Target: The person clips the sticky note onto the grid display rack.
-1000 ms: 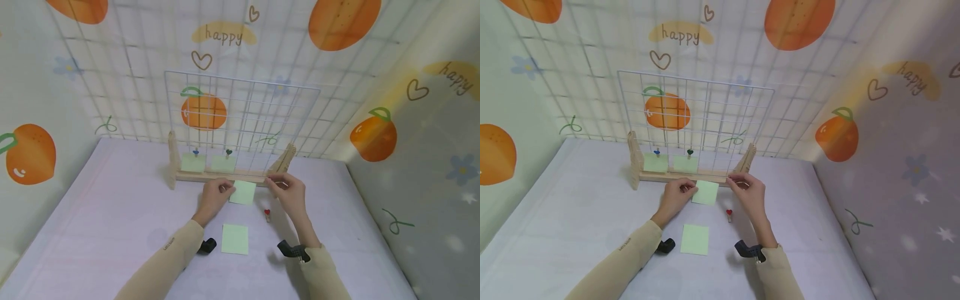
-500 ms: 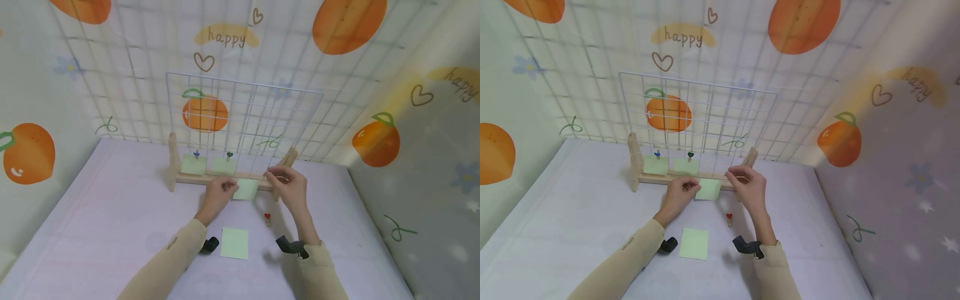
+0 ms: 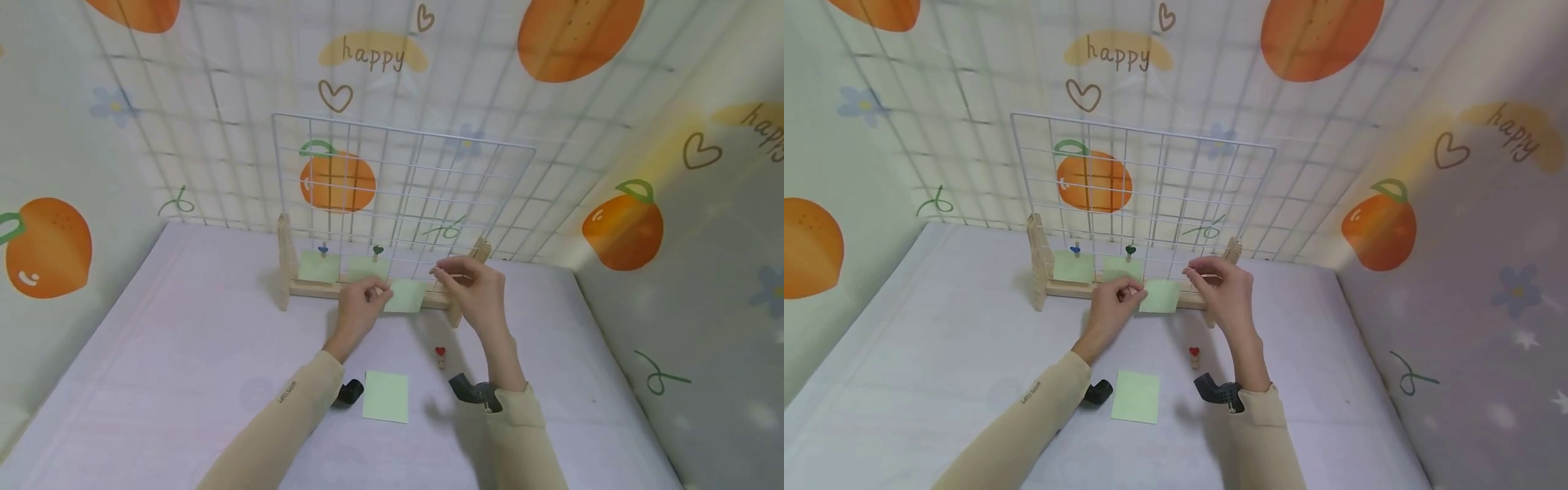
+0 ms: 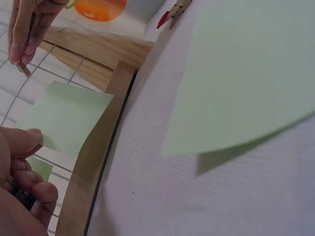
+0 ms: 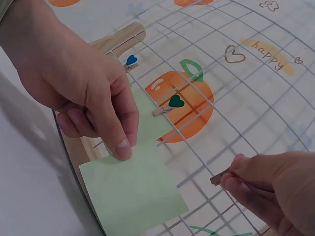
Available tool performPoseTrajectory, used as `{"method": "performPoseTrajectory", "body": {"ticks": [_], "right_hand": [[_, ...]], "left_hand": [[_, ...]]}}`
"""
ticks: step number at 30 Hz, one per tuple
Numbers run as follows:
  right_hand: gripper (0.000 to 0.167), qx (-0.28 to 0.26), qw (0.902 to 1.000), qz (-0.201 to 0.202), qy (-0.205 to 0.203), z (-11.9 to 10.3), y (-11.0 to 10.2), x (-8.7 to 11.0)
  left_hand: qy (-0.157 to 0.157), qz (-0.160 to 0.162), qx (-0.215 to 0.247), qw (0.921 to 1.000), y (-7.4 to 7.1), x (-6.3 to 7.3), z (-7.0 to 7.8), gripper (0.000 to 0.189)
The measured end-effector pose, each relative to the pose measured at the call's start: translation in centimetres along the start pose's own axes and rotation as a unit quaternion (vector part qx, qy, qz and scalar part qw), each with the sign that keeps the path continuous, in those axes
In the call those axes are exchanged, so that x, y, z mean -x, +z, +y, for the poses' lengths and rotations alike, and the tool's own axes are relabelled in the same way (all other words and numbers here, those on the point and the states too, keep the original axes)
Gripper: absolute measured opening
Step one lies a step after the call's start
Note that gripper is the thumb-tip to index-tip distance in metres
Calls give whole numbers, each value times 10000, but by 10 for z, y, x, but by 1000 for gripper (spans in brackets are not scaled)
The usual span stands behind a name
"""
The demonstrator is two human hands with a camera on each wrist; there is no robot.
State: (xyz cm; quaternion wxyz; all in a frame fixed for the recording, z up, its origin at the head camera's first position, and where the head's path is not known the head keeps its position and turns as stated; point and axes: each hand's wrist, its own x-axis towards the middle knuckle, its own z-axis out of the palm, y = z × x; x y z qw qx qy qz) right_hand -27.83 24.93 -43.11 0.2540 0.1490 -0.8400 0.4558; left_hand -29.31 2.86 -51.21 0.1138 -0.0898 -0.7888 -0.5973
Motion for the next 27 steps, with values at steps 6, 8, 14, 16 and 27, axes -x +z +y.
{"method": "performPoseTrajectory", "body": {"ticks": [6, 8, 14, 16, 27], "right_hand": [[13, 353, 9989, -21, -322, -2, 0, -6], [12, 416, 9982, 5, -426, -2, 0, -9], [12, 405, 9976, -47, -561, -3, 0, -16], [12, 388, 9975, -73, -591, -4, 1, -17], [13, 593, 9950, -22, -798, -2, 1, -22]], "left_hand": [[57, -52, 53, 10000, 5, -3, 4, 7], [74, -29, 85, 9999, 7, -4, 5, 6], [227, 174, 259, 9993, 11, -8, 10, 6], [209, 246, 281, 9991, 12, -10, 12, 7], [132, 522, 276, 9982, 18, -16, 18, 6]]}}
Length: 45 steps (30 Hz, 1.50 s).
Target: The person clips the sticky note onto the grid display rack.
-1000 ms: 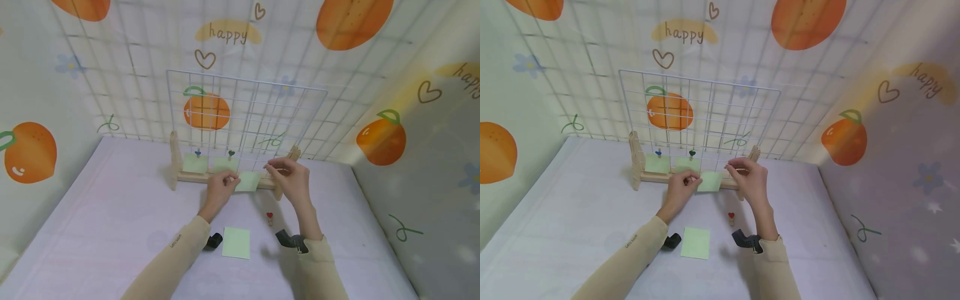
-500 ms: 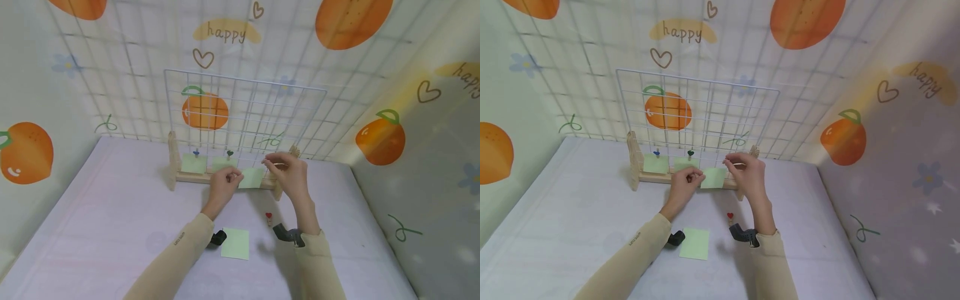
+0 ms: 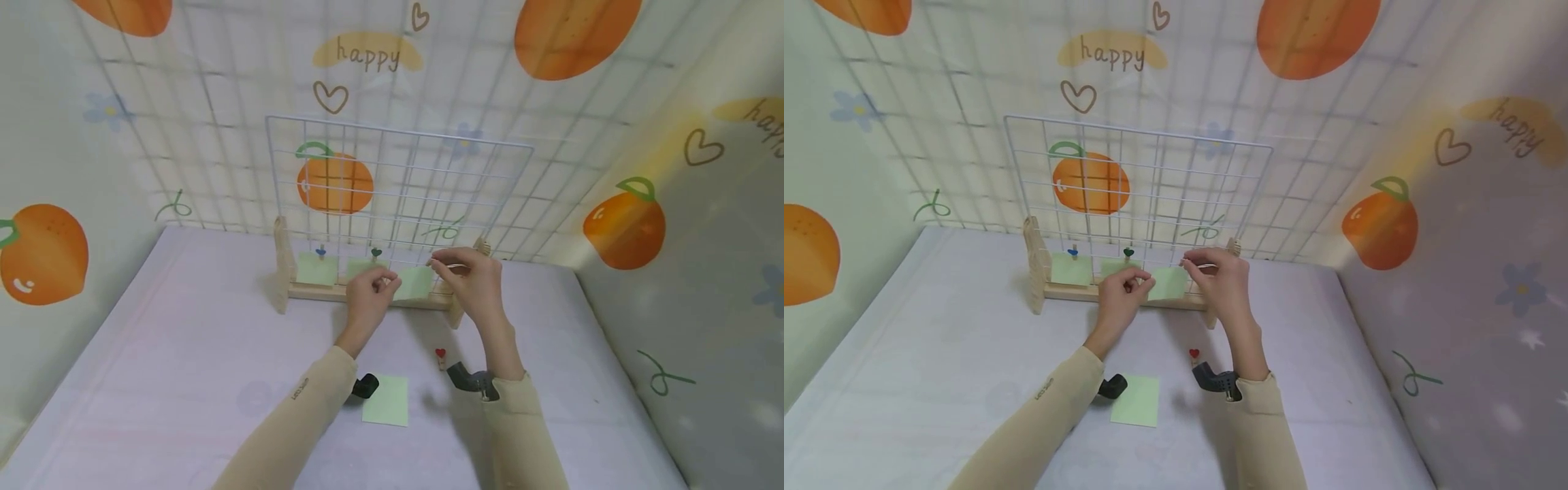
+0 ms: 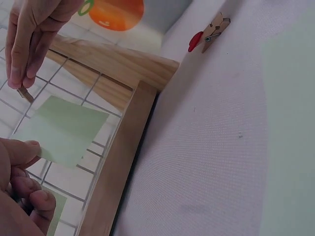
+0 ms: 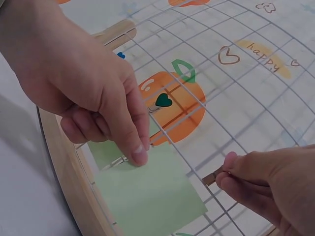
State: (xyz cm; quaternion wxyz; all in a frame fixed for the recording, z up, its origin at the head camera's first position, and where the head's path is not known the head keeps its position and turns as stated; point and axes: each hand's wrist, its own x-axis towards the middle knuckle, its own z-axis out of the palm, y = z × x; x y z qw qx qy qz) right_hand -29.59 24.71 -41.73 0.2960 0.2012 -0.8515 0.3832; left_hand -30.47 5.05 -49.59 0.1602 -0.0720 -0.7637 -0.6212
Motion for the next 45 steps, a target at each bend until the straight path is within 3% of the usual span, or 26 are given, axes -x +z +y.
{"method": "performPoseTrajectory", "body": {"ticks": [13, 21, 28, 45], "right_hand": [[15, 282, 9991, 212, -239, -1, 4, 0], [10, 224, 9987, 301, -343, 0, 13, 2], [10, 430, 9966, 431, -551, 2, 19, 2], [9, 374, 9981, 330, -368, 2, 21, 2]], "left_hand": [[145, 279, 17, 9995, 1, -3, -1, 5], [93, 193, 82, 9997, -1, -2, -2, 6], [271, 335, -49, 9991, -1, -5, -2, 7], [258, 340, -91, 9990, 2, -4, 0, 6]]}}
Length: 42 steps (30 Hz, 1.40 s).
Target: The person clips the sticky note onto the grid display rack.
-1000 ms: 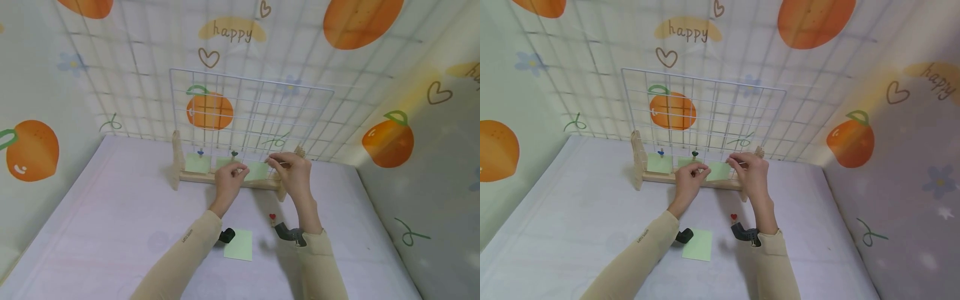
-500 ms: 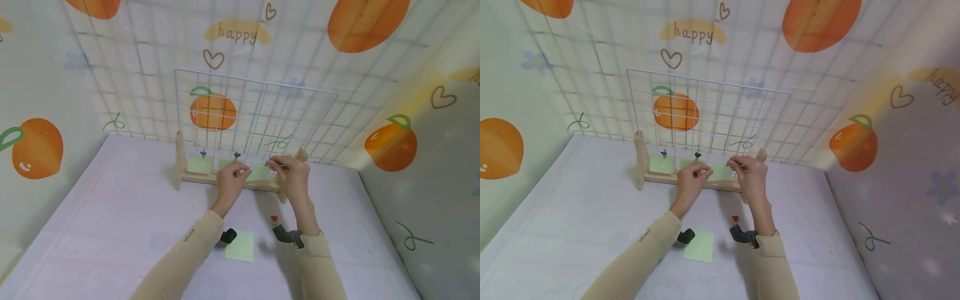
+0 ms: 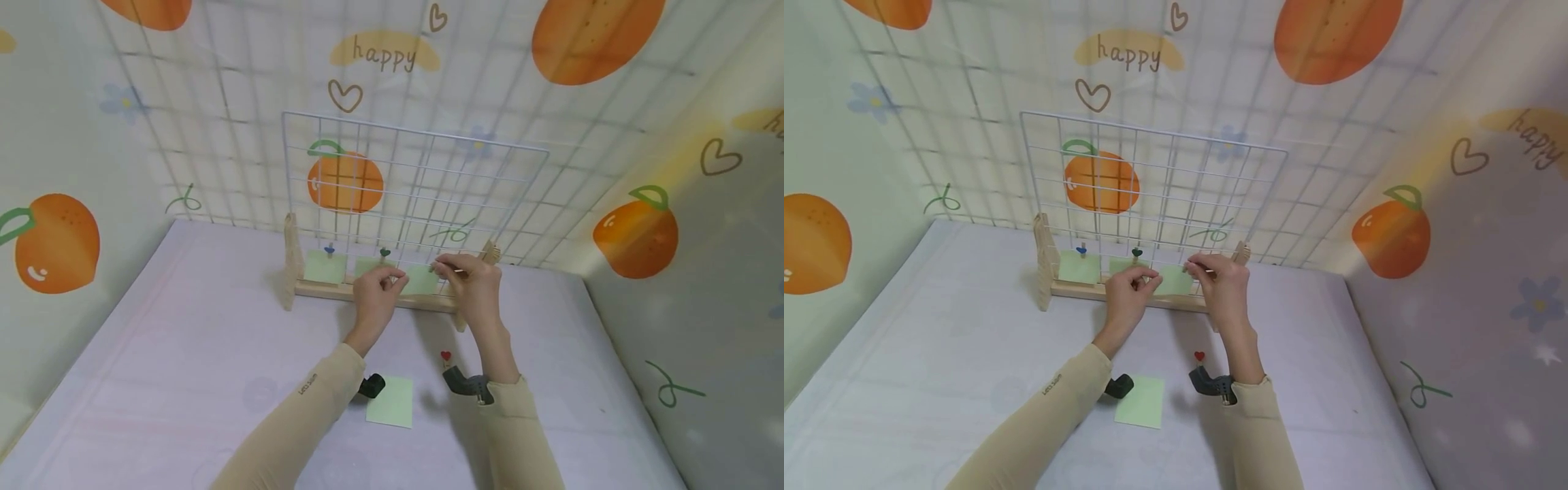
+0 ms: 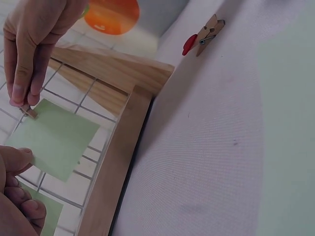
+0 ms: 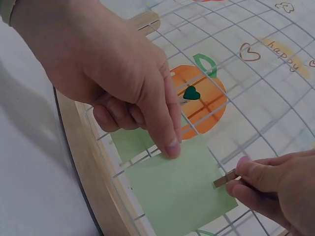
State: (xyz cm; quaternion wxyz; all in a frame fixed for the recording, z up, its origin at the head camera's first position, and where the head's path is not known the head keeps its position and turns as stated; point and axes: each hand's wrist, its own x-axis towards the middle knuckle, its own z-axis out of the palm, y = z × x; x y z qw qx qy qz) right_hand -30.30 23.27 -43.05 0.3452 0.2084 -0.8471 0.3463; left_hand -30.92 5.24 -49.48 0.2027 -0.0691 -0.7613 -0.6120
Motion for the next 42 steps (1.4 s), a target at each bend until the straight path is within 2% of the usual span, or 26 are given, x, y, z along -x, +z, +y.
{"method": "performPoseTrajectory", "body": {"ticks": [7, 11, 21, 27, 36, 42], "right_hand": [[9, 19, 9998, -82, 200, -4, -1, -2], [11, 46, 9995, -155, 273, -3, -3, -2], [16, -35, 9994, -209, 256, 0, -5, 0], [18, -57, 9994, -230, 257, 3, -2, 3], [15, 162, 9995, 167, 215, 3, -5, 3], [14, -260, 9980, 496, 277, 0, -12, 2]], "left_hand": [[45, 29, 65, 10000, 1, 0, 0, 6], [-61, 27, 137, 9999, 1, -1, 1, 6], [-186, -41, 228, 9996, 1, -1, 1, 6], [-183, 91, 106, 9997, 1, 2, -2, 7], [100, 611, 241, 9978, 2, 6, -1, 7], [142, 719, 322, 9968, 2, 6, -1, 5]]}}
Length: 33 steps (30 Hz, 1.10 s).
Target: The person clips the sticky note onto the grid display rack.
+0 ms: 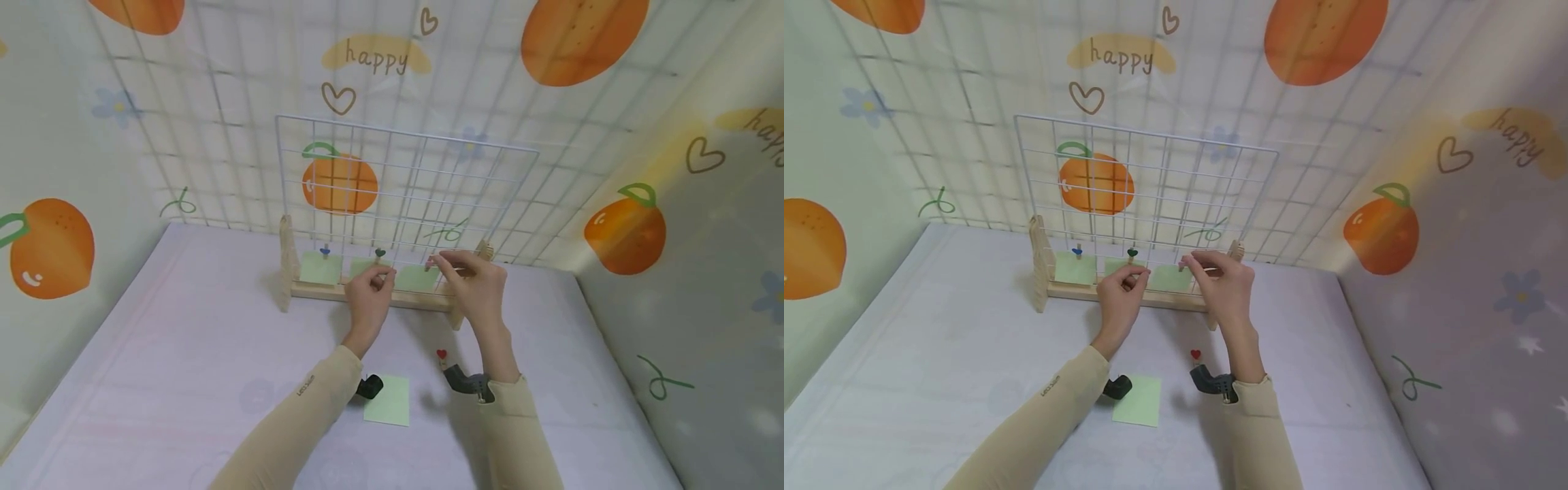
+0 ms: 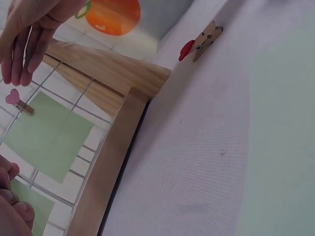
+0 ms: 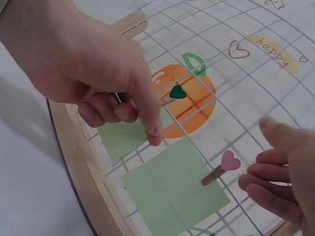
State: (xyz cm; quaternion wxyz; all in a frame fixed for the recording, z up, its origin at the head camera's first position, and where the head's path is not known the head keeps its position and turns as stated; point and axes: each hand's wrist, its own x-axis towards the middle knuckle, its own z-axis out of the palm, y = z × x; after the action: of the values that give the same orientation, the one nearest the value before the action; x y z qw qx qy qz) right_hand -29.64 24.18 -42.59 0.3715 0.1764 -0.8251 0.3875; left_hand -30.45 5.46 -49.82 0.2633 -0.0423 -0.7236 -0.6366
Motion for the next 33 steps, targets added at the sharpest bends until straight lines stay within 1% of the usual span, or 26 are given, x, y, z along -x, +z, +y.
{"method": "performPoseTrajectory", "body": {"ticks": [6, 8, 13, 17, 20, 23, 28, 33], "right_hand": [[12, -133, 9992, 208, 312, 3, -3, 2], [10, -121, 9990, 250, 362, 5, -3, 4], [8, -315, 9981, 340, 417, 8, -3, 9], [8, -405, 9972, 374, 499, 9, -4, 12], [11, -469, 9966, 278, 624, 10, -7, 13], [15, -508, 9957, 75, 774, 10, -10, 17], [16, -231, 9949, -279, 946, 12, -13, 30], [18, -46, 9934, -480, 1042, 12, -13, 40]], "left_hand": [[-36, -35, 55, 10000, -3, 1, -2, 5], [-110, -107, 22, 9999, -4, 1, -3, 5], [-376, -344, -146, 9986, -7, 5, -5, 6], [-485, -461, -194, 9976, -10, 7, -6, 7], [-539, -513, -200, 9970, -13, 8, -6, 7], [-617, -603, -245, 9960, -15, 9, -5, 8], [-757, -810, -317, 9933, -18, 14, -5, 8], [-809, -964, -410, 9912, -21, 19, -6, 8]]}}
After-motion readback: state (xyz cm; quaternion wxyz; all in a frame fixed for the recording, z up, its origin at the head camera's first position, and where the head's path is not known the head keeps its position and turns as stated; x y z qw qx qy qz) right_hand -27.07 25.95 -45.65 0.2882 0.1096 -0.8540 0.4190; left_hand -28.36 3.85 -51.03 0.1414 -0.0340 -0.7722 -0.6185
